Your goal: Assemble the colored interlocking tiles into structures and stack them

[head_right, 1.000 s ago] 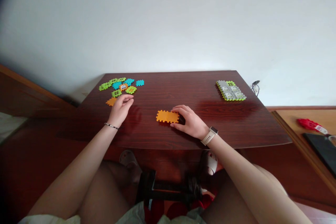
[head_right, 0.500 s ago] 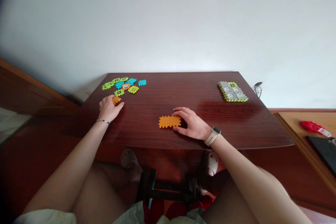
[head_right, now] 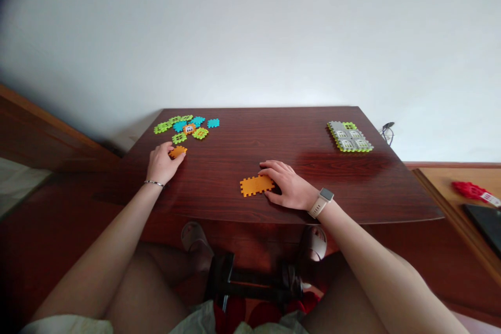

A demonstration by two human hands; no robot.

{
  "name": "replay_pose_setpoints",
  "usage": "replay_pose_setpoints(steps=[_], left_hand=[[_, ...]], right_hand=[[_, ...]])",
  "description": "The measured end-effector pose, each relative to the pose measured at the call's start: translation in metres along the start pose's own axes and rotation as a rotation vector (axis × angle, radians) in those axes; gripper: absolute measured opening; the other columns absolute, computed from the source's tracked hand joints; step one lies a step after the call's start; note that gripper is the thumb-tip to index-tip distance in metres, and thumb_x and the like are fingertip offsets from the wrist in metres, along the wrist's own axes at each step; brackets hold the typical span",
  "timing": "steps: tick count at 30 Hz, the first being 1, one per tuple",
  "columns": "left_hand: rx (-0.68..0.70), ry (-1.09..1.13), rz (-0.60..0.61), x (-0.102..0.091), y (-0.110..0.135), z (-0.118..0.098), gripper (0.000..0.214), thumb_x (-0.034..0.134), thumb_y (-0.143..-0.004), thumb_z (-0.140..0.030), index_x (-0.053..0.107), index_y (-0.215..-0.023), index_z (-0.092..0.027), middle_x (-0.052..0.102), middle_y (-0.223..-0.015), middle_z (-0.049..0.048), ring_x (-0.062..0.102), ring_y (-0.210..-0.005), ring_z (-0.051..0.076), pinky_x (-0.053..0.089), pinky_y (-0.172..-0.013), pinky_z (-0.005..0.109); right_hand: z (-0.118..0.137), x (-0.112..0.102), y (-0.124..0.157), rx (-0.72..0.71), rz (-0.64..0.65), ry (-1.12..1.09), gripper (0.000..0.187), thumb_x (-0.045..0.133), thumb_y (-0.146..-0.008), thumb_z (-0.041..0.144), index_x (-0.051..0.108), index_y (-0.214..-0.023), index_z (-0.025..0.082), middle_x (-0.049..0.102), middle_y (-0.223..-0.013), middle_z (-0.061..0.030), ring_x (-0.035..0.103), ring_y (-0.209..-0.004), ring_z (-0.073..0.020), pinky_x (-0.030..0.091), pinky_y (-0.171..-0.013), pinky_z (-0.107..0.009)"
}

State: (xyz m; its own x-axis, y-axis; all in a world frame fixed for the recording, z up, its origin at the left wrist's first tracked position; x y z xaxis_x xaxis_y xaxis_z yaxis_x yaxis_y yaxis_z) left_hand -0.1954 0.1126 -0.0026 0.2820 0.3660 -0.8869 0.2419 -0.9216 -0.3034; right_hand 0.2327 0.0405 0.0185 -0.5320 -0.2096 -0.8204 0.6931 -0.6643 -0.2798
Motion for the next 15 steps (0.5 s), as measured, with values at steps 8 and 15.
replay_pose_setpoints(steps=[8,15], left_hand=[[0.145,0.198,0.046,0.011,0.008,-0.026,0.060,0.072,-0.088,-0.038,0.059,-0.143,-0.017,0.075,-0.126,0.0132,0.070,-0.116,0.030,0.050,-0.114,0.045],[0.181,0.193,0.096,0.013,0.014,-0.042,0.068,0.077,-0.085,-0.043,0.057,-0.145,-0.017,0.072,-0.130,0.0148,0.065,-0.125,0.035,0.046,-0.119,0.051]], right_hand=[[-0.005,0.001,0.002,0.004,0.014,0.018,0.058,0.073,-0.097,0.034,0.061,-0.153,0.029,0.057,-0.161,-0.0147,0.051,-0.152,-0.0384,0.042,-0.126,-0.064],[-0.012,-0.001,0.003,0.037,-0.023,0.038,0.052,0.075,-0.099,0.044,0.064,-0.147,0.029,0.059,-0.159,-0.0151,0.053,-0.150,-0.0384,0.045,-0.125,-0.064]])
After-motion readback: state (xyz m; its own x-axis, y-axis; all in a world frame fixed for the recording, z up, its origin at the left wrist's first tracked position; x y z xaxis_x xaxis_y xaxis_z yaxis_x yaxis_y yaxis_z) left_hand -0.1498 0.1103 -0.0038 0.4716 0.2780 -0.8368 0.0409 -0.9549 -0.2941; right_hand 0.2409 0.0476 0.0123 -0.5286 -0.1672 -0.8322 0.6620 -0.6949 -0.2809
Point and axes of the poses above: each hand's wrist, its own y-axis away from the middle knuckle, its own x-axis out of the palm, z = x × y, the point moved 7 cm from there along -y, towards the middle knuckle
